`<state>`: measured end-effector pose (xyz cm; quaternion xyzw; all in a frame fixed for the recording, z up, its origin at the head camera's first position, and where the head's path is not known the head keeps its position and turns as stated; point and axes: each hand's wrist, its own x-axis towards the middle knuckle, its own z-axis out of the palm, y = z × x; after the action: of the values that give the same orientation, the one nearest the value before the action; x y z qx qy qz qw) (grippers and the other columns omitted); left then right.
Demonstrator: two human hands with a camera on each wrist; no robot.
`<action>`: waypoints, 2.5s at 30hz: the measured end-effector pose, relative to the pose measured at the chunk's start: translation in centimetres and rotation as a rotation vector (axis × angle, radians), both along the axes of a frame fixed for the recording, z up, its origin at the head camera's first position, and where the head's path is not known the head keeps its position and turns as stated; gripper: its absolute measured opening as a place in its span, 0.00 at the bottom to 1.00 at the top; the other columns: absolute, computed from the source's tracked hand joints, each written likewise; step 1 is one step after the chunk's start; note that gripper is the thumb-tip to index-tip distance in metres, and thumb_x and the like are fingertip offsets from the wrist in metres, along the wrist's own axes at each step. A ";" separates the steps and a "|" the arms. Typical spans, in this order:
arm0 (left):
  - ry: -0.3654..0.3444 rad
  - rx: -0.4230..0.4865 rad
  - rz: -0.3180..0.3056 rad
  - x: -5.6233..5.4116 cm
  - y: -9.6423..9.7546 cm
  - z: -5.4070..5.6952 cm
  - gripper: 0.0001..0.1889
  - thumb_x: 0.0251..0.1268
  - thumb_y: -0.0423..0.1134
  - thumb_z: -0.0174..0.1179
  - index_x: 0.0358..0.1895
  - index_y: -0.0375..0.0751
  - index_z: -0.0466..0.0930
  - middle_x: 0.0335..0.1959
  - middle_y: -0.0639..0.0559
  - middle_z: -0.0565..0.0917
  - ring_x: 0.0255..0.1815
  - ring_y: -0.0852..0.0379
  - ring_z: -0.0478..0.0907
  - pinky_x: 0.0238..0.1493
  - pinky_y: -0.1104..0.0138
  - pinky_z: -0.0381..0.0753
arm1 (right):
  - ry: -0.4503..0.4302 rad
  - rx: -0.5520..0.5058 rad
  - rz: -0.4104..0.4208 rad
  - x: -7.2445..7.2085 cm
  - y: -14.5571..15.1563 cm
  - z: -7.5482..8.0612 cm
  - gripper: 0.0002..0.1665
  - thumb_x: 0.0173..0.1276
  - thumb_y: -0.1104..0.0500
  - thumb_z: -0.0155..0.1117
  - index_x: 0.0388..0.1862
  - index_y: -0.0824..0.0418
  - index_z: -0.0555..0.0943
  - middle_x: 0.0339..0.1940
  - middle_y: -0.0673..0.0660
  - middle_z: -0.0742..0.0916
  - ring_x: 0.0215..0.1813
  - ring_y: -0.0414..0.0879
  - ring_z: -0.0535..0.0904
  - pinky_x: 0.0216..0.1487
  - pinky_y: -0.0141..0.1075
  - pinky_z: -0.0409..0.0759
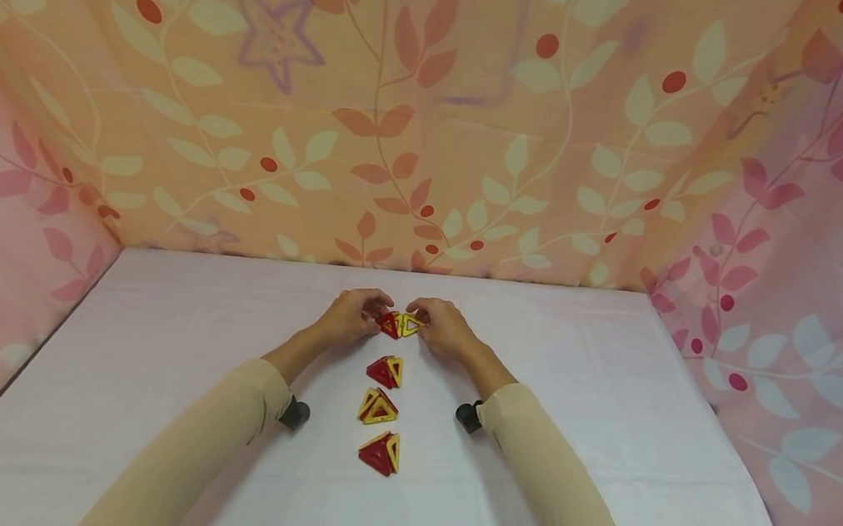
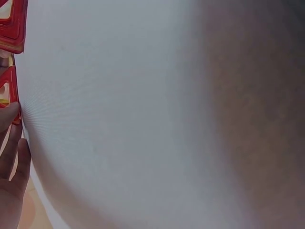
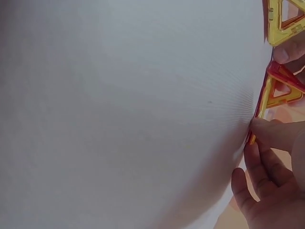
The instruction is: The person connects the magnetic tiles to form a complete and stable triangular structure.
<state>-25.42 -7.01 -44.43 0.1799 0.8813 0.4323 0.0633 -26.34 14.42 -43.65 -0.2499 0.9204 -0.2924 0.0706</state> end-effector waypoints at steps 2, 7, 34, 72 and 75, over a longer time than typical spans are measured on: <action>0.003 -0.002 0.001 0.0 0.0 -0.1 0.20 0.60 0.23 0.66 0.55 0.37 0.80 0.45 0.48 0.85 0.49 0.52 0.80 0.56 0.60 0.79 | -0.001 0.008 -0.001 0.0 0.0 0.0 0.22 0.65 0.73 0.63 0.58 0.65 0.80 0.52 0.60 0.85 0.52 0.52 0.79 0.62 0.47 0.76; 0.015 -0.002 -0.004 0.0 0.0 0.1 0.20 0.59 0.23 0.66 0.55 0.37 0.80 0.44 0.48 0.86 0.48 0.52 0.80 0.56 0.59 0.79 | 0.013 0.021 0.009 0.0 0.0 0.2 0.24 0.66 0.73 0.63 0.61 0.64 0.78 0.51 0.60 0.85 0.53 0.52 0.79 0.63 0.48 0.75; 0.004 0.004 0.007 0.2 0.0 0.2 0.19 0.60 0.23 0.66 0.55 0.37 0.80 0.44 0.47 0.86 0.50 0.51 0.81 0.58 0.59 0.78 | -0.023 -0.103 0.063 0.2 -0.7 1.2 0.23 0.67 0.71 0.62 0.62 0.68 0.76 0.49 0.62 0.83 0.51 0.53 0.81 0.56 0.44 0.80; 0.039 0.035 0.017 0.1 -0.1 0.0 0.19 0.57 0.22 0.67 0.53 0.36 0.80 0.40 0.47 0.87 0.46 0.52 0.83 0.55 0.58 0.80 | -0.033 -0.097 0.054 0.1 -1.2 0.5 0.17 0.68 0.65 0.66 0.55 0.67 0.81 0.50 0.59 0.86 0.49 0.49 0.83 0.54 0.42 0.81; 0.024 0.041 0.016 0.3 -0.1 0.2 0.19 0.57 0.22 0.67 0.53 0.36 0.80 0.39 0.48 0.87 0.45 0.52 0.83 0.55 0.58 0.79 | -0.027 -0.090 0.059 0.2 -1.1 0.4 0.17 0.68 0.65 0.66 0.55 0.66 0.82 0.51 0.59 0.86 0.49 0.49 0.83 0.54 0.41 0.81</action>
<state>-25.12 -7.13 -44.24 0.1790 0.8745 0.4486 0.0456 -26.10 13.29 -43.24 -0.2757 0.8975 -0.3347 0.0804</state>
